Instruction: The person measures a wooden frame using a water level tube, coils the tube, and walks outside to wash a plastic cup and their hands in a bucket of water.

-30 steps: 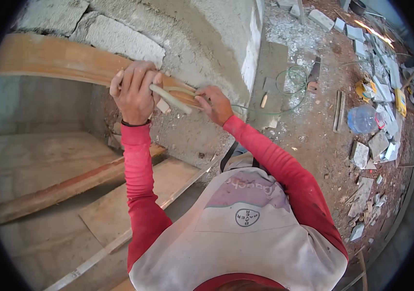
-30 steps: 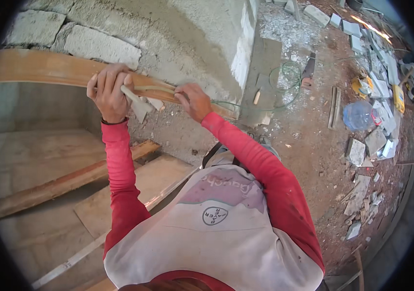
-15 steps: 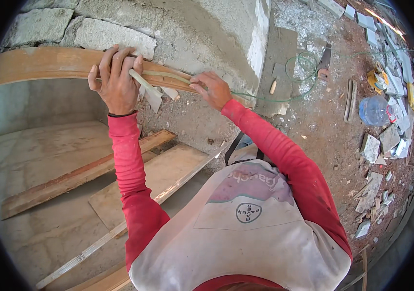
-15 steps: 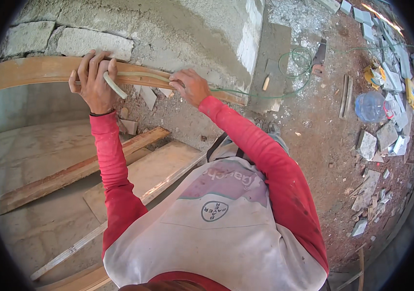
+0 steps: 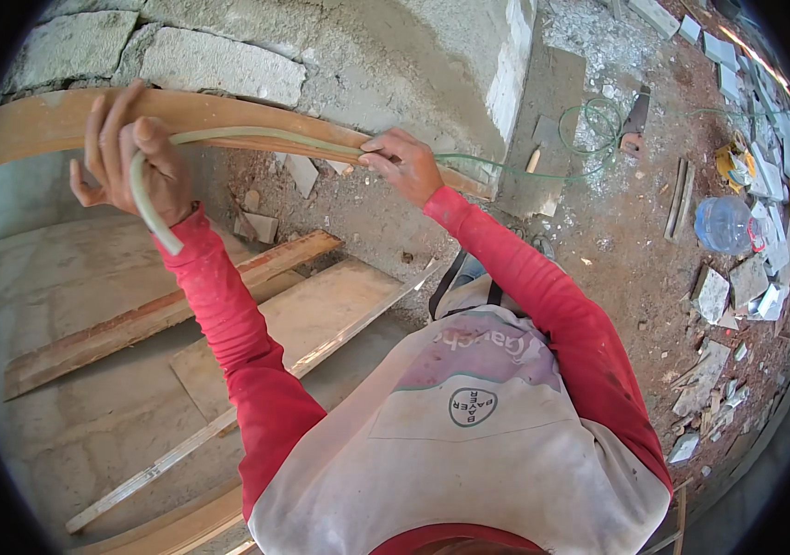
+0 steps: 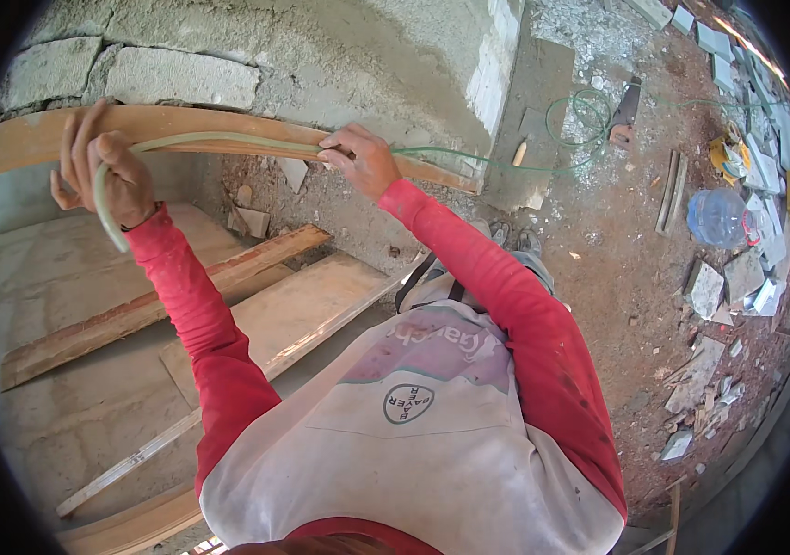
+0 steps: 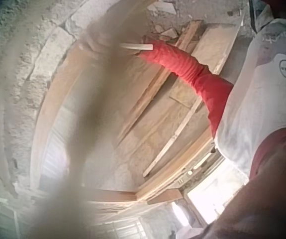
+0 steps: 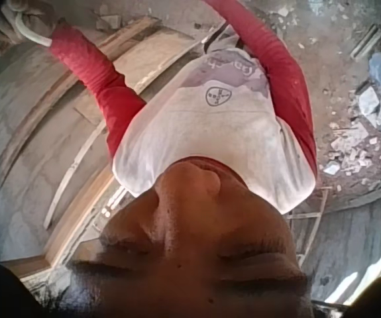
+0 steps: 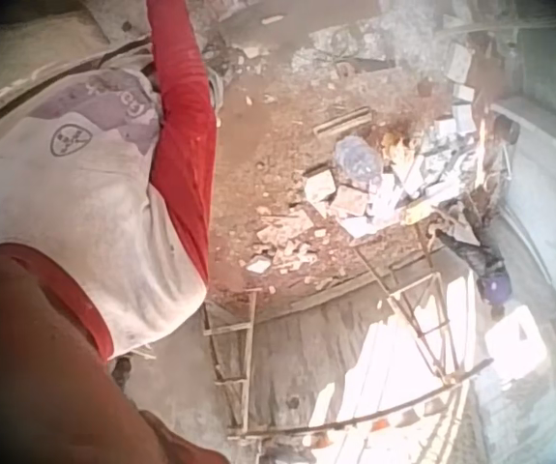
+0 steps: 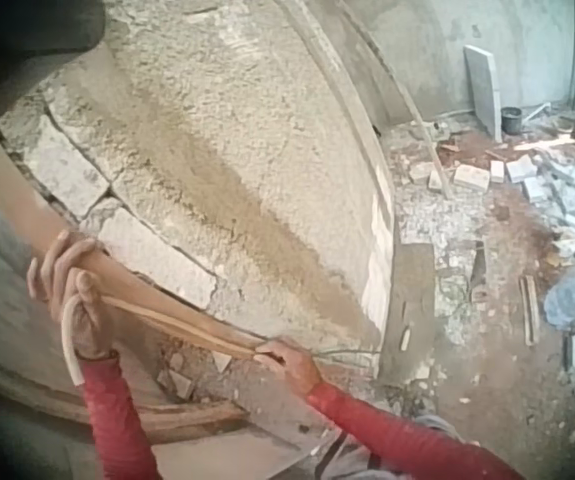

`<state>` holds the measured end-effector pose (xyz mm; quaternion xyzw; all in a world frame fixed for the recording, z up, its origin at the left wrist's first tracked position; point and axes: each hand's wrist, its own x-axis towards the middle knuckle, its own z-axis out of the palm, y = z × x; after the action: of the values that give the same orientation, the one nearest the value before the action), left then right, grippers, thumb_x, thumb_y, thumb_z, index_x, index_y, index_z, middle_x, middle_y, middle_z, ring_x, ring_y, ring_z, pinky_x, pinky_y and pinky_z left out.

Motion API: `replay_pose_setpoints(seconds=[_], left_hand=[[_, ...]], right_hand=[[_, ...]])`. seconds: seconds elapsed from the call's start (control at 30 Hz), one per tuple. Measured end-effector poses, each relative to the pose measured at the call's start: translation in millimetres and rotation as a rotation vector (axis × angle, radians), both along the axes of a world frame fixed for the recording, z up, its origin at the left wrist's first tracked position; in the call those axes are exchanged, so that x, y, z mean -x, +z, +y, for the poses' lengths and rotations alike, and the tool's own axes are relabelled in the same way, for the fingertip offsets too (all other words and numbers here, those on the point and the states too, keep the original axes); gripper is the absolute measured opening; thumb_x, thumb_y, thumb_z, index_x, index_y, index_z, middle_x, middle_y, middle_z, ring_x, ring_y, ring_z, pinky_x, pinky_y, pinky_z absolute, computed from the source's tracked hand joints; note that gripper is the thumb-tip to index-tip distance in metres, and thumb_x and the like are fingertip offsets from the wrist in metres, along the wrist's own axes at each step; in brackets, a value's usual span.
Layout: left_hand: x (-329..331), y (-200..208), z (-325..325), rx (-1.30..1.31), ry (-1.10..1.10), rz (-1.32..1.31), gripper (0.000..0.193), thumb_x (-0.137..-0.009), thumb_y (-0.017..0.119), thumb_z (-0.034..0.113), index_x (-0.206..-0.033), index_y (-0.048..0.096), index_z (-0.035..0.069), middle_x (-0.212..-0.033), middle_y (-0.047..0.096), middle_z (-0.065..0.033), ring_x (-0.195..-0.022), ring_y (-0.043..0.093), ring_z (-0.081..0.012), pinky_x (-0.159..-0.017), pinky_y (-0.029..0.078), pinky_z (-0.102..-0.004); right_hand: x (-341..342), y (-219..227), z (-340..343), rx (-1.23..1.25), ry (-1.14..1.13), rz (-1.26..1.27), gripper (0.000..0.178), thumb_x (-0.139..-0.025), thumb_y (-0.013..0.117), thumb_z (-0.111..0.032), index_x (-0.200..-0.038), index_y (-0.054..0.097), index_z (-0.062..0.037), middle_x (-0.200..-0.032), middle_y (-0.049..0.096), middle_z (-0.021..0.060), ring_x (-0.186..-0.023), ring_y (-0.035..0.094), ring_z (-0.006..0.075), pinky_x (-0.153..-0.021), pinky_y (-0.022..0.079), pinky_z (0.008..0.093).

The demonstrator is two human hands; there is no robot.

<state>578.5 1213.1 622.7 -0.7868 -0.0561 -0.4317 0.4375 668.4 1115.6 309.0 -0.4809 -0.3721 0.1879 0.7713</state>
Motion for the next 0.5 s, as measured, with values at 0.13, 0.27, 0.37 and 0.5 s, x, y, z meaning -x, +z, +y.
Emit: replay_pose_setpoints(seconds=[0.13,0.27,0.37,0.5], left_hand=[[0,24,5,-0.028,0.002,-0.023,0.055,-0.105,0.029,0.043,-0.062,0.057,0.021,-0.100,0.073,0.0113,-0.109,0.062,-0.0139,-0.104,0.020,-0.0373],[-8,36,5,-0.010,-0.083,-0.026,0.057,-0.105,0.032,0.043,-0.061,0.057,0.017,-0.098,0.073,0.0088,-0.108,0.061,-0.0168,-0.103,0.022,-0.0362],[-18,29,5,0.020,-0.134,-0.039,0.055,-0.103,0.037,0.043,-0.063,0.061,0.014,-0.103,0.072,0.0070,-0.115,0.053,-0.0192,-0.104,0.021,-0.0372],[-21,12,3,0.069,-0.057,-0.086,0.045,-0.098,0.048,0.042,-0.068,0.069,0.016,-0.113,0.069,0.0068,-0.126,0.039,-0.0234,-0.107,0.018,-0.0399]], right_hand=[[2,-10,2,-0.078,0.072,0.126,0.014,-0.084,0.071,-0.008,-0.097,0.068,-0.0037,-0.084,0.060,0.0064,-0.073,0.063,0.0170,-0.066,0.050,0.0305],[0,-19,1,-0.026,0.062,0.089,0.014,-0.083,0.072,-0.006,-0.096,0.070,-0.0036,-0.089,0.062,0.0052,-0.074,0.063,0.0136,-0.066,0.051,0.0263],[0,-18,-1,0.029,-0.004,0.014,0.013,-0.083,0.073,-0.010,-0.094,0.070,-0.0046,-0.089,0.063,0.0056,-0.076,0.063,0.0166,-0.066,0.051,0.0295],[1,-9,0,0.062,-0.091,-0.073,0.013,-0.082,0.073,-0.013,-0.092,0.070,-0.0063,-0.088,0.064,0.0075,-0.082,0.062,0.0243,-0.070,0.050,0.0345]])
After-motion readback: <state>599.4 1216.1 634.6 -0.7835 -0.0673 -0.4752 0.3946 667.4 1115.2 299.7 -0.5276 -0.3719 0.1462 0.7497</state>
